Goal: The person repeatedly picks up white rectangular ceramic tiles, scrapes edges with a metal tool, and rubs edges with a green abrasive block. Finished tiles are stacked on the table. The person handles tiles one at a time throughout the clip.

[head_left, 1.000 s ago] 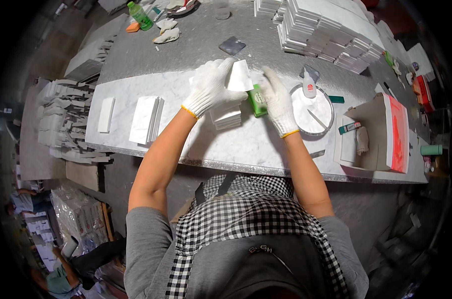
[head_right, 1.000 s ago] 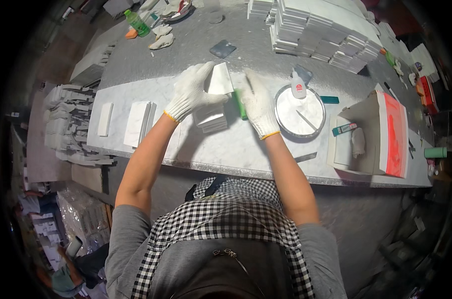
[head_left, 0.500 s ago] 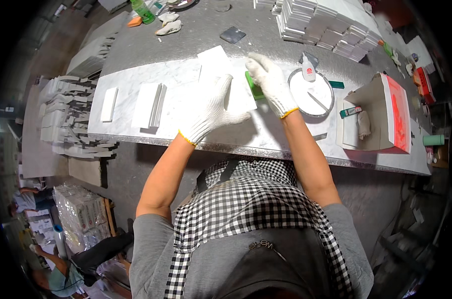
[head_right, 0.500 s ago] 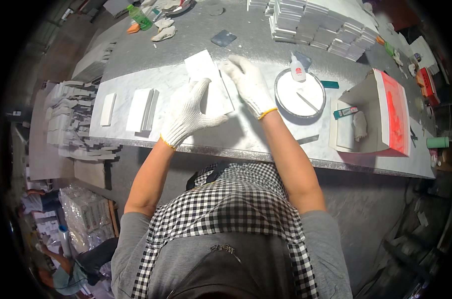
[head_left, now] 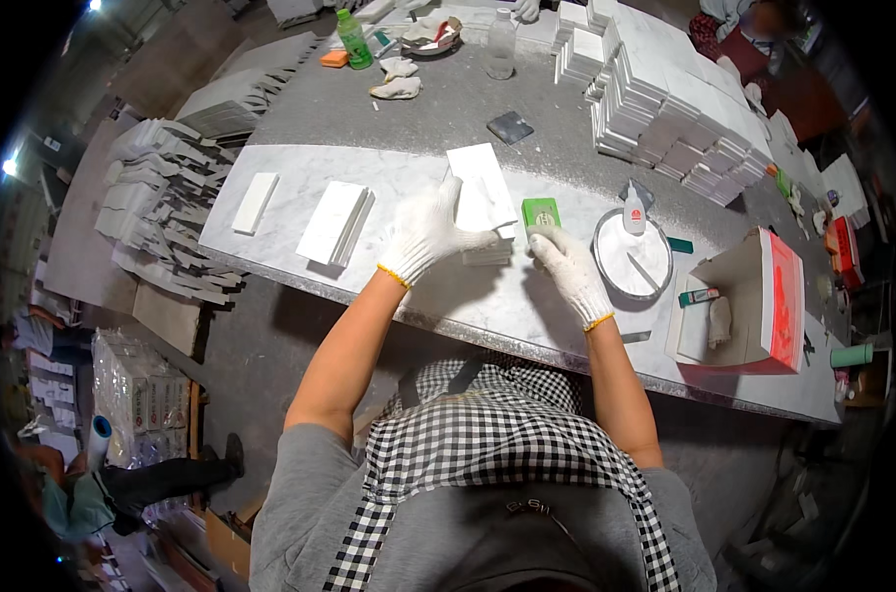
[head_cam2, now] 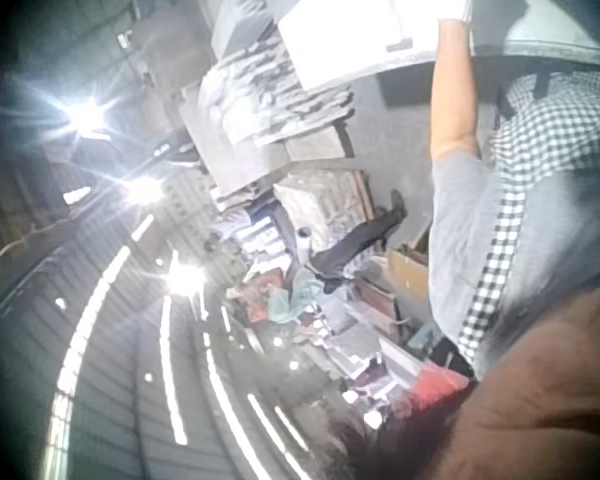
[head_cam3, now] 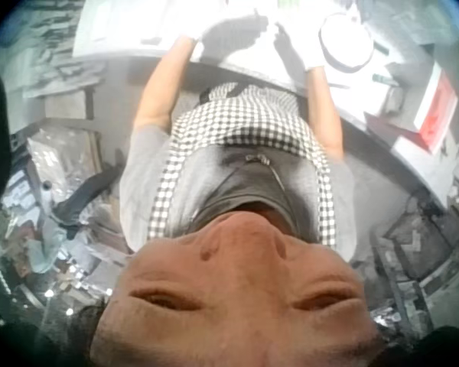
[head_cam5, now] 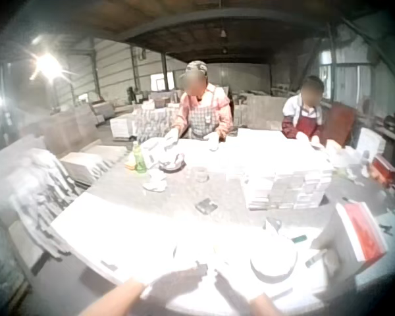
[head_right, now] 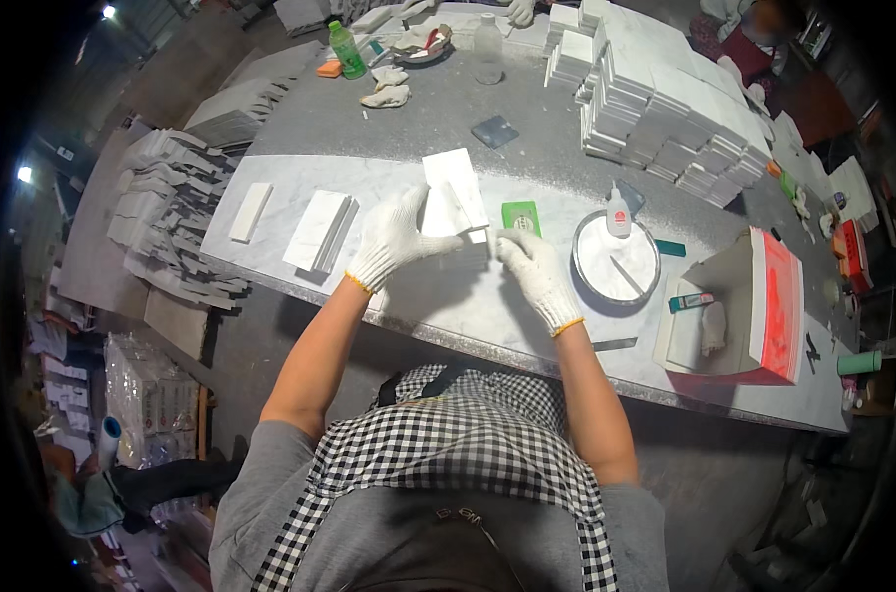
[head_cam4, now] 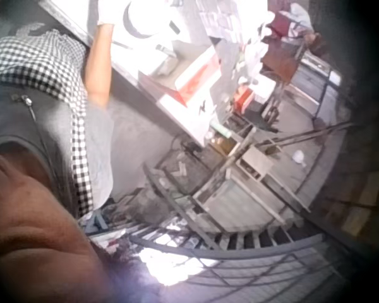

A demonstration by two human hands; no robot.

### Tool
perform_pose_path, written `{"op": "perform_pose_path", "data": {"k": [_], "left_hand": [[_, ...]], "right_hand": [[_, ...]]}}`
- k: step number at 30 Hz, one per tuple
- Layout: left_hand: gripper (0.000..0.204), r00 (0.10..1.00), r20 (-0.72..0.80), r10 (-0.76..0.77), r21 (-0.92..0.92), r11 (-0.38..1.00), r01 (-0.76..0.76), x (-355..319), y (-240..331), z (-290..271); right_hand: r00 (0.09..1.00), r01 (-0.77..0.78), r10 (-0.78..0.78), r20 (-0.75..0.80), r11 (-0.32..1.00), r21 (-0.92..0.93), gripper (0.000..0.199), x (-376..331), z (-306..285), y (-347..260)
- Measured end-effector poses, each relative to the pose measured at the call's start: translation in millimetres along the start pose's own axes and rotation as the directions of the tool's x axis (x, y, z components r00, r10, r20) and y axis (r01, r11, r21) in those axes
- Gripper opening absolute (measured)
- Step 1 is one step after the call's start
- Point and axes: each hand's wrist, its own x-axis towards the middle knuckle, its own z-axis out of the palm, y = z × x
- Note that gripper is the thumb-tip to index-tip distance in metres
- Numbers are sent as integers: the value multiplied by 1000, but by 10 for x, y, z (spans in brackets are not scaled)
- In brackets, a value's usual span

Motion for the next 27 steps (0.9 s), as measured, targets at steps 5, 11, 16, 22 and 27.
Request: {"op": "perform_pose_path", "data": {"k": [5, 11, 16, 22, 27], "left_hand": [[82, 1000, -27, -14, 142, 990, 18, 211, 107, -71], [63, 957, -219, 191, 100, 980, -172, 613, 150, 147], [39, 985, -98, 143, -2, 990, -144, 769, 264, 26], [62, 994, -102, 40, 18, 999, -39, 710, 73, 348], [61, 990, -108, 91, 46, 995, -86, 753, 16, 485]], "right_hand": [[978, 7, -96, -184, 902, -431, 50, 569, -103, -54], [950, 142, -299, -86, 664, -734, 61, 2060, -202, 149], [989, 120, -141, 43, 604, -788, 68, 2997, -243, 267], [997, -24, -65, -44, 289, -957, 83, 3521, 177, 512], [989, -127, -44, -142, 238, -963, 83, 3485, 268, 296]]}}
